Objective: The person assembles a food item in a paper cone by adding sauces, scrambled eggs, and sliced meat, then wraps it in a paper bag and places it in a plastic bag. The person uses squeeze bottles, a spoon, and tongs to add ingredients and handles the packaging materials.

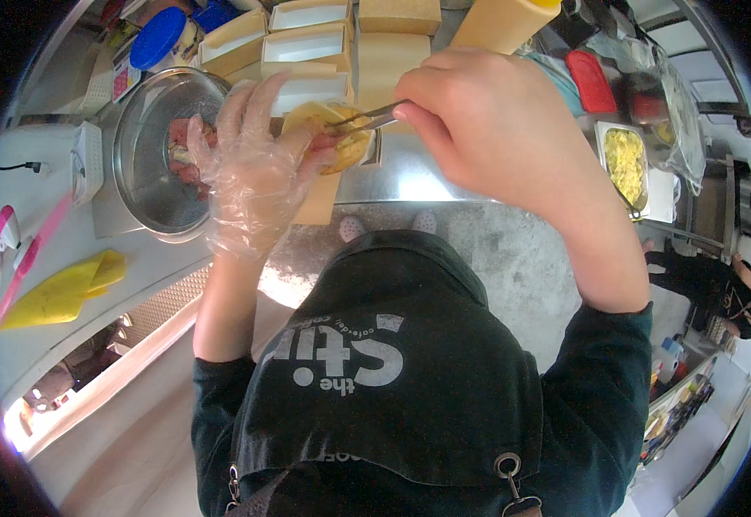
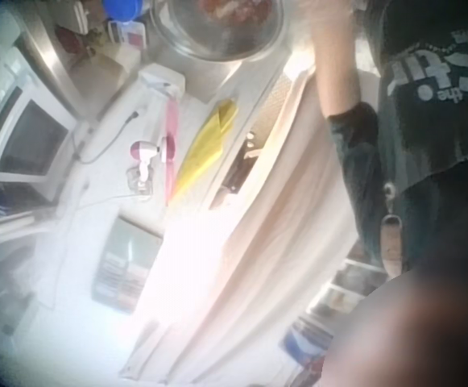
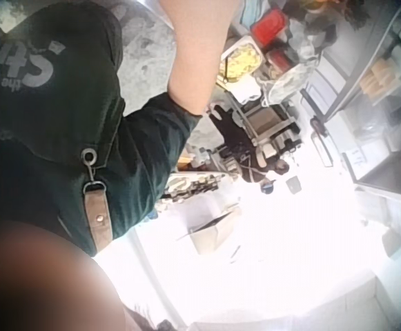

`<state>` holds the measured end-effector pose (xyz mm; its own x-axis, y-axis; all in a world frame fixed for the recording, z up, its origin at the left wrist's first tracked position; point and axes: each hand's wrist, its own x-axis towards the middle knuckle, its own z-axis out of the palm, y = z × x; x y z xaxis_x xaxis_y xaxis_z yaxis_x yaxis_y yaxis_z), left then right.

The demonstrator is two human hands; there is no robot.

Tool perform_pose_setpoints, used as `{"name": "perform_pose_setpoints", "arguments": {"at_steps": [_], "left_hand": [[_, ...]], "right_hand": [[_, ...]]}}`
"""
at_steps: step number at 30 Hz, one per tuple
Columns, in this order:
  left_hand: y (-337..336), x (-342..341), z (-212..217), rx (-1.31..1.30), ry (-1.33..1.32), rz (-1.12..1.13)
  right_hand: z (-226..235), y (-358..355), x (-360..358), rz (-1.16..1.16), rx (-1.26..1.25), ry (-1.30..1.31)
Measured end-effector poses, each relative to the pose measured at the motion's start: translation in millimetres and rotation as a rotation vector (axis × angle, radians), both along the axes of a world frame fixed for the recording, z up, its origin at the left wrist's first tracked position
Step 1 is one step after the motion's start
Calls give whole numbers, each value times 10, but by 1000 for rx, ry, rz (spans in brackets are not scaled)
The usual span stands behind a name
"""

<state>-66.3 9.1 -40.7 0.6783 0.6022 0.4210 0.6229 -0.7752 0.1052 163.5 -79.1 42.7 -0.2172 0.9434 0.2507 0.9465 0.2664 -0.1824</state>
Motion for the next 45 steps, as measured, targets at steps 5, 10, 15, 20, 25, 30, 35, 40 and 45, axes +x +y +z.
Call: {"name": "perform_pose_setpoints", "arguments": {"at_steps": [5,10,15,20,25,30,35,40,45], "left_hand": [[42,-57,9,29,46,-46],[57,-129,63,-29,68,-51],[64,-152,86,-65,26,-68],[71,-128,44,-67,10,-82],[93,-85,-29,-81,6,-65],[91,-110,-16,-102,-9,-45],[21,-178,121,-90,-51,-14],[-7,-469,300,-29,-191,119],[1,-1110,364,142,-436,423]], "right_hand": [[5,-18,-15,-7,6,10],[51,-43,-9,-32,21,33],[10,6,-37,1,33,23],[-141,144,-107,62,23,-20],[-167,317,-242,169,35,-131],[-82,311,-262,102,13,-115],[141,107,-86,27,27,-56],[464,-19,-20,-19,76,44],[473,213,-272,-34,213,185]]}}
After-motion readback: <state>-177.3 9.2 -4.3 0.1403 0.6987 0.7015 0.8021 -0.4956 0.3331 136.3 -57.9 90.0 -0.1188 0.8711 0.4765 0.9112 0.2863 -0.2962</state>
